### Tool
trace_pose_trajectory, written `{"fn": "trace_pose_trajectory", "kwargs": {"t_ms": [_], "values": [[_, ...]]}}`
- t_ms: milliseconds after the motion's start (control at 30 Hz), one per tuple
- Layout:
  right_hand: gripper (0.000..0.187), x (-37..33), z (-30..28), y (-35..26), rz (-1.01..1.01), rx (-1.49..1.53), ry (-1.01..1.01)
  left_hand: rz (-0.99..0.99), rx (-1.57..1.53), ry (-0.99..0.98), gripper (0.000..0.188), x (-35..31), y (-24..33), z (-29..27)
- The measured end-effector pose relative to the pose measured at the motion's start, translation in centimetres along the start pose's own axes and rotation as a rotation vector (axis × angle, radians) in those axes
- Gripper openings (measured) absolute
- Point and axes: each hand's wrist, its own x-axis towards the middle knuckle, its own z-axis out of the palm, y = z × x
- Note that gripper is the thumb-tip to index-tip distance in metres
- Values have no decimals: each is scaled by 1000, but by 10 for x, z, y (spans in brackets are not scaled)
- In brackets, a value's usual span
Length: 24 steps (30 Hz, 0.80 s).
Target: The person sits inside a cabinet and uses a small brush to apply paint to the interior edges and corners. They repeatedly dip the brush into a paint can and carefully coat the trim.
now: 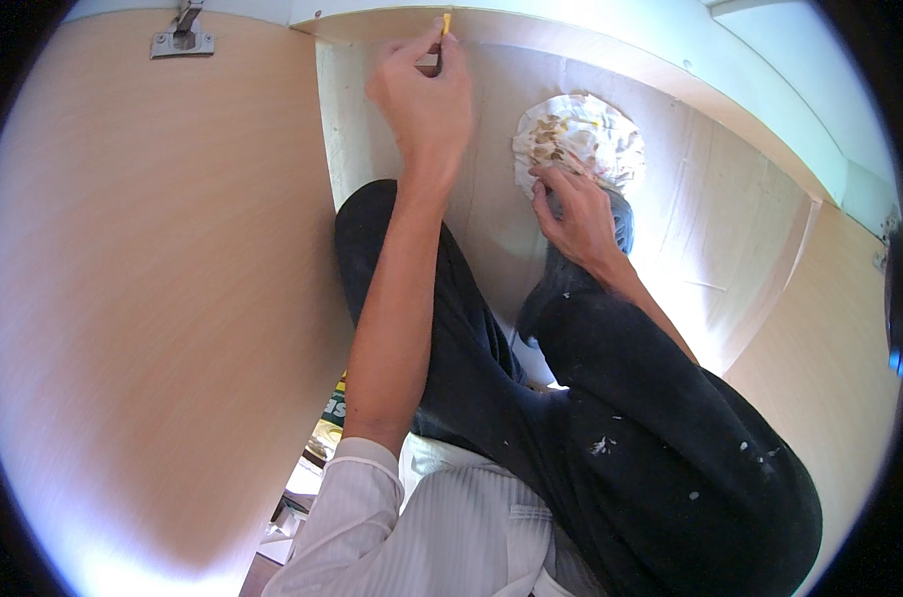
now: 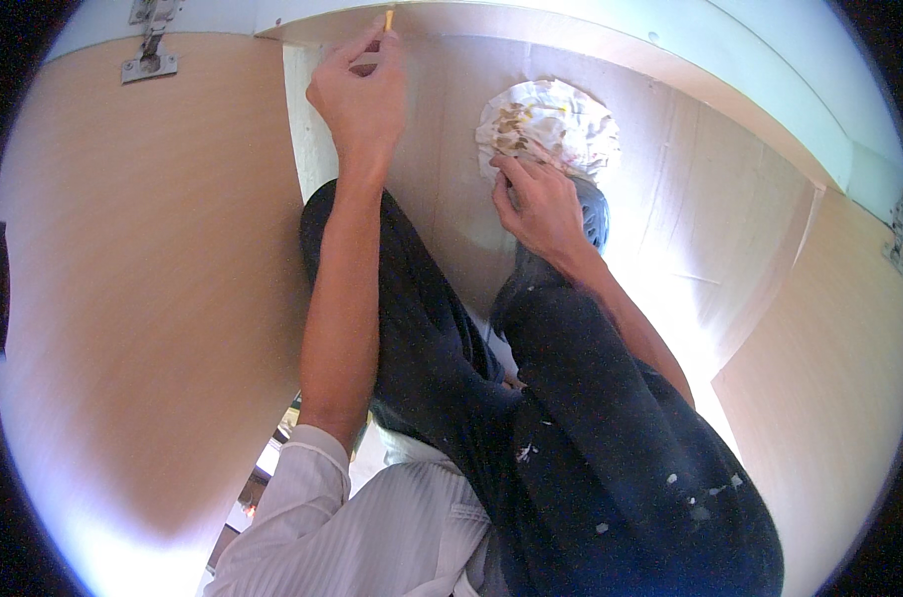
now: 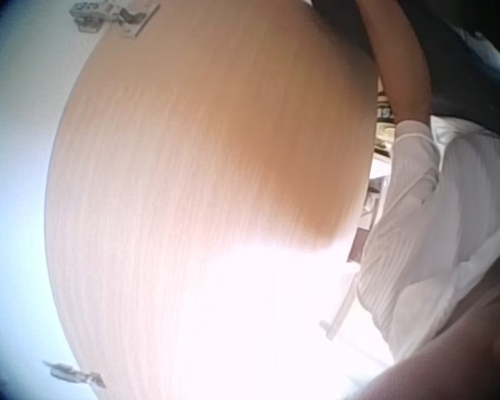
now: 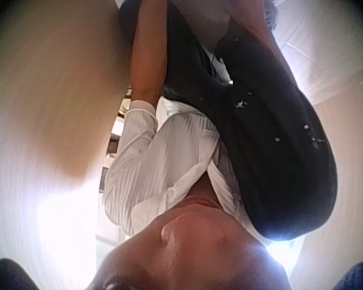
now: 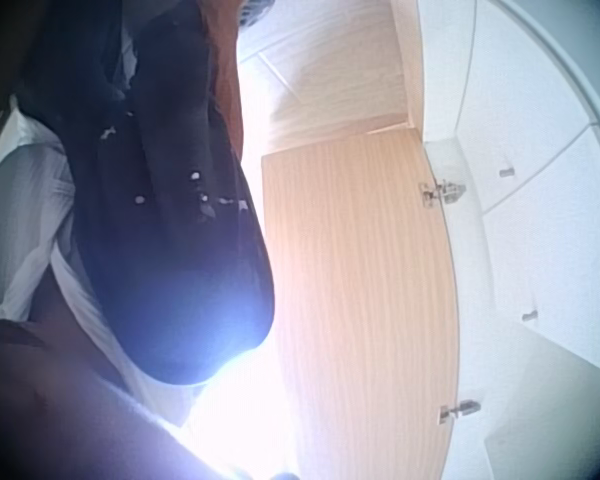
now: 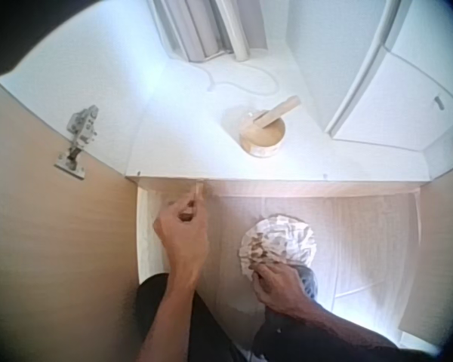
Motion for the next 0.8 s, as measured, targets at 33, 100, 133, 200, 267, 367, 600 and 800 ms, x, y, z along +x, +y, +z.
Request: {"fn": "trace_pose_trajectory", "kwargs": {"t_ms": [33, 100, 133, 200, 267, 367, 600, 800], "values": [[20, 0, 0, 0, -2, 5, 2, -15, -18, 16, 26, 0, 0, 0], [19, 1, 0, -2, 3, 5, -1, 80, 60, 28, 26, 4, -9, 0], [19, 1, -1, -2, 6, 5, -3, 128, 99, 34, 26, 5, -13, 0], [19, 0, 0, -1, 7, 0, -7, 124, 72, 26, 26, 4, -14, 3], [19, 0, 0, 0, 5, -7, -8, 122, 44, 10, 25, 2, -11, 6], [19, 1, -1, -1, 5, -14, -7, 103, 3, -16, 23, -2, -3, 7], [16, 2, -2, -3, 8, -10, 4, 127, -13, 32, 22, -1, -5, 8], [16, 1, -2, -4, 7, -21, 8, 146, -17, 6, 21, -5, -8, 16]]}}
